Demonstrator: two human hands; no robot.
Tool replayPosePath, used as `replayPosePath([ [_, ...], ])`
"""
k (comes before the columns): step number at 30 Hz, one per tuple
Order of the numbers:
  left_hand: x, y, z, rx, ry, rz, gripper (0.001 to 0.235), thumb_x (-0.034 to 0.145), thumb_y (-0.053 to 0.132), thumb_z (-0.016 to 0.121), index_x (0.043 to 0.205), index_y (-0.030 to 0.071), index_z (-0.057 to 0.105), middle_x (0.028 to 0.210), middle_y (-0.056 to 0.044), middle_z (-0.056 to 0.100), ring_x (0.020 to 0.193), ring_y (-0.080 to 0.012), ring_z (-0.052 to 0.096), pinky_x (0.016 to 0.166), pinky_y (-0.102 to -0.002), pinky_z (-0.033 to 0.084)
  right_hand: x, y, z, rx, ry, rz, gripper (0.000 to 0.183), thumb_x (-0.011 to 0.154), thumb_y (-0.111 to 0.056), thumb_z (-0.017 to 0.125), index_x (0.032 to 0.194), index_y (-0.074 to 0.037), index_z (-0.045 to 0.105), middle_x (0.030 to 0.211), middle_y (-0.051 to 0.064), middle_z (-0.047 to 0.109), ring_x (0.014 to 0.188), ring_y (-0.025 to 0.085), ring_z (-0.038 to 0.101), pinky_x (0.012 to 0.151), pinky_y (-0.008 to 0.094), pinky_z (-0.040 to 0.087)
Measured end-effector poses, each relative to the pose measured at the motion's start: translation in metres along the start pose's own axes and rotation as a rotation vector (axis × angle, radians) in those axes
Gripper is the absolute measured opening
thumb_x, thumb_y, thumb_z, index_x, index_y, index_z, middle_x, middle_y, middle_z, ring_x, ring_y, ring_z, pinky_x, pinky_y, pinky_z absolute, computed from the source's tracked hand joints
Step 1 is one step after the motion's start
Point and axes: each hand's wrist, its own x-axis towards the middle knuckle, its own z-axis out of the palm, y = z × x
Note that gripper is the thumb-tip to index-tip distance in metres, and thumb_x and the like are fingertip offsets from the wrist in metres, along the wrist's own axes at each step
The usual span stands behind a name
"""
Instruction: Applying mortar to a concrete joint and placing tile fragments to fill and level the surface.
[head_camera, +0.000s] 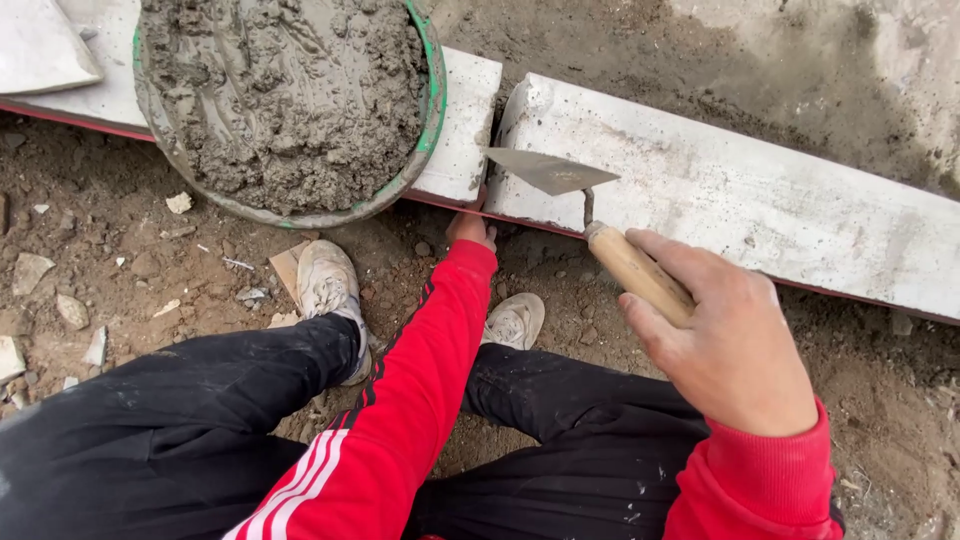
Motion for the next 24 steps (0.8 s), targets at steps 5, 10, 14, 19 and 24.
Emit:
replayPosePath([
  [5, 0.019, -0.003, 0.001, 0.466, 0.034, 0.138, 0.064, 0.075, 0.060, 0.081, 0.067, 0.010, 0.043, 0.064, -0.005, 0.036, 0.063, -0.0196, 0.034, 0.063, -0.041, 0.035, 0.000, 0.006, 0.001, -0.007, -0.028, -0.006, 0.058, 0.078, -0.022, 0.071, 0.135, -0.015, 0.068, 0.128, 0.009, 0.073, 0.111, 0.029, 0.069, 0.095, 0.041, 0.048],
  [10, 0.131, -0.032, 0.002, 1.075, -0.008, 0.339, 0.042, 0.085, 0.049, 0.072, 0.094, 0.014, 0.051, 0.080, -0.009, 0.056, 0.073, -0.0219, 0.052, 0.075, -0.039, 0.048, 0.000, 0.004, 0.001, -0.020, -0.023, -0.005, 0.058, 0.076, -0.020, 0.071, 0.134, -0.014, 0.068, 0.129, 0.009, 0.072, 0.110, 0.027, 0.070, 0.096, 0.039, 0.048],
  [14, 0.157, -0.041, 0.001, 1.624, -0.120, 0.729, 0.070, 0.088, 0.019, 0.074, 0.149, 0.029, 0.044, 0.113, -0.014, 0.071, 0.097, -0.0300, 0.067, 0.086, -0.040, 0.054, 0.000, 0.004, 0.002, -0.032, -0.033, 0.019, 0.058, 0.076, -0.021, 0.070, 0.134, -0.018, 0.069, 0.124, 0.006, 0.075, 0.101, 0.027, 0.071, 0.092, 0.040, 0.049],
  [19, 0.102, -0.031, 0.009, 1.153, -0.113, 0.587, 0.072, 0.087, 0.019, 0.072, 0.152, 0.028, 0.041, 0.123, -0.014, 0.066, 0.111, -0.0342, 0.064, 0.089, -0.043, 0.055, 0.011, -0.007, -0.001, -0.104, -0.010, -0.043, 0.060, 0.071, -0.019, 0.062, 0.129, -0.015, 0.073, 0.100, 0.008, 0.077, 0.082, 0.027, 0.070, 0.085, 0.042, 0.052],
  [24, 0.044, -0.015, 0.001, -0.207, -0.012, -0.062, 0.038, 0.090, 0.013, 0.060, 0.127, 0.003, 0.065, 0.132, -0.011, 0.054, 0.119, -0.0278, 0.051, 0.092, -0.036, 0.052, 0.021, -0.022, -0.002, -0.301, 0.100, -0.188, 0.046, 0.079, -0.009, 0.067, 0.122, -0.014, 0.079, 0.093, 0.003, 0.073, 0.064, 0.030, 0.066, 0.059, 0.047, 0.056],
])
